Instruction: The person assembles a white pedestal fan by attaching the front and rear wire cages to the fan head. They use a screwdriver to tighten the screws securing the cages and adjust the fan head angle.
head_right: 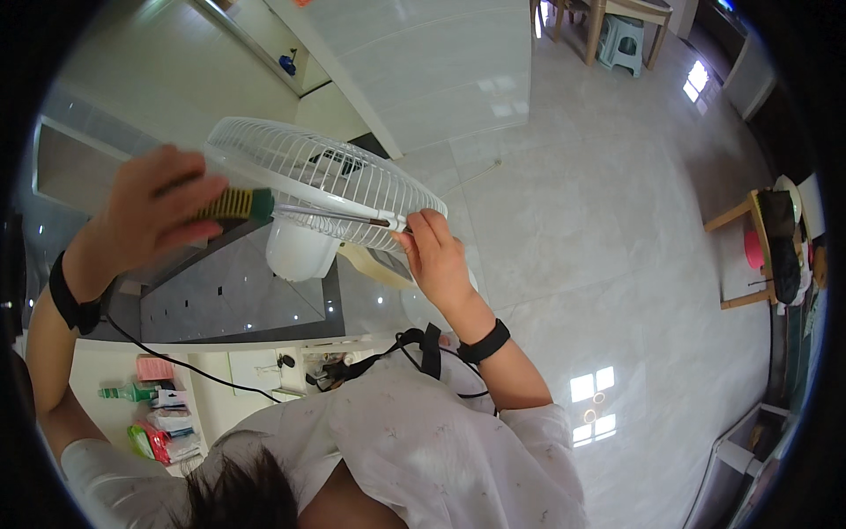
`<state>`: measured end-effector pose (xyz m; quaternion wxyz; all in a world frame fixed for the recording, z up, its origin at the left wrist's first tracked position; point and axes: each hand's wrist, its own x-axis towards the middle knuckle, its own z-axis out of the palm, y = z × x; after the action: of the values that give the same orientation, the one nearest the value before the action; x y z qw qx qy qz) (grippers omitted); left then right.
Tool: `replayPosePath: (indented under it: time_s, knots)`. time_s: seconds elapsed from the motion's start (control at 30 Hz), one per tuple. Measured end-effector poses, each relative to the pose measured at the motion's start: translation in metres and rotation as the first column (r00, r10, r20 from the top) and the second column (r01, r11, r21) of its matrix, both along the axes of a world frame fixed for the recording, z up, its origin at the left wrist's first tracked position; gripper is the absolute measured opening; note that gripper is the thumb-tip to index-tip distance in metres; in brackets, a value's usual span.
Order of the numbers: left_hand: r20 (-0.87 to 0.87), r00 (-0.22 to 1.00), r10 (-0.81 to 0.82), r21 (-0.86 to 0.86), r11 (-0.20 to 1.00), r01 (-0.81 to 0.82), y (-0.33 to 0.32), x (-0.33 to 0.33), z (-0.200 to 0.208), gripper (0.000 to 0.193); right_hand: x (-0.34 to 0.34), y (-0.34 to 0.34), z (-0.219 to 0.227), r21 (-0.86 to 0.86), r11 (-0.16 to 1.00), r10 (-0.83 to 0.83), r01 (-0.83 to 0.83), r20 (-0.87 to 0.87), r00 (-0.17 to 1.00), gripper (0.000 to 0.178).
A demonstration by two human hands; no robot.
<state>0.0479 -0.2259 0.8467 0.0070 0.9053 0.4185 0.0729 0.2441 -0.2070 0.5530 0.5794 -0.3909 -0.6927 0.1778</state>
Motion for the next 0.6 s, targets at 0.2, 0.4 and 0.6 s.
replayPosePath:
  time_s: [0.2,0.4,0.6]
  knots:
    - [0.09,0.492,0.866,-0.718,0.399,-0.571,0.012,0.01,0.018,0.024,-0.007,-0.001,0.008,0.09,0.996,0.004,-0.006,0.019,1.0,0.025]
    - [-0.196,0.684,0.702,-0.649,0.431,-0.628,0.024,-0.002,0.026,0.02,-0.006,-0.003,0.005,0.065,0.998,0.003,-0.006,0.048,0.999,0.025]
    - [-0.346,0.868,-0.357,0.063,0.914,0.401,-0.002,0.012,0.008,0.02,-0.002,-0.003,-0.003,0.008,1.0,0.019,-0.019,-0.014,1.0,0.026]
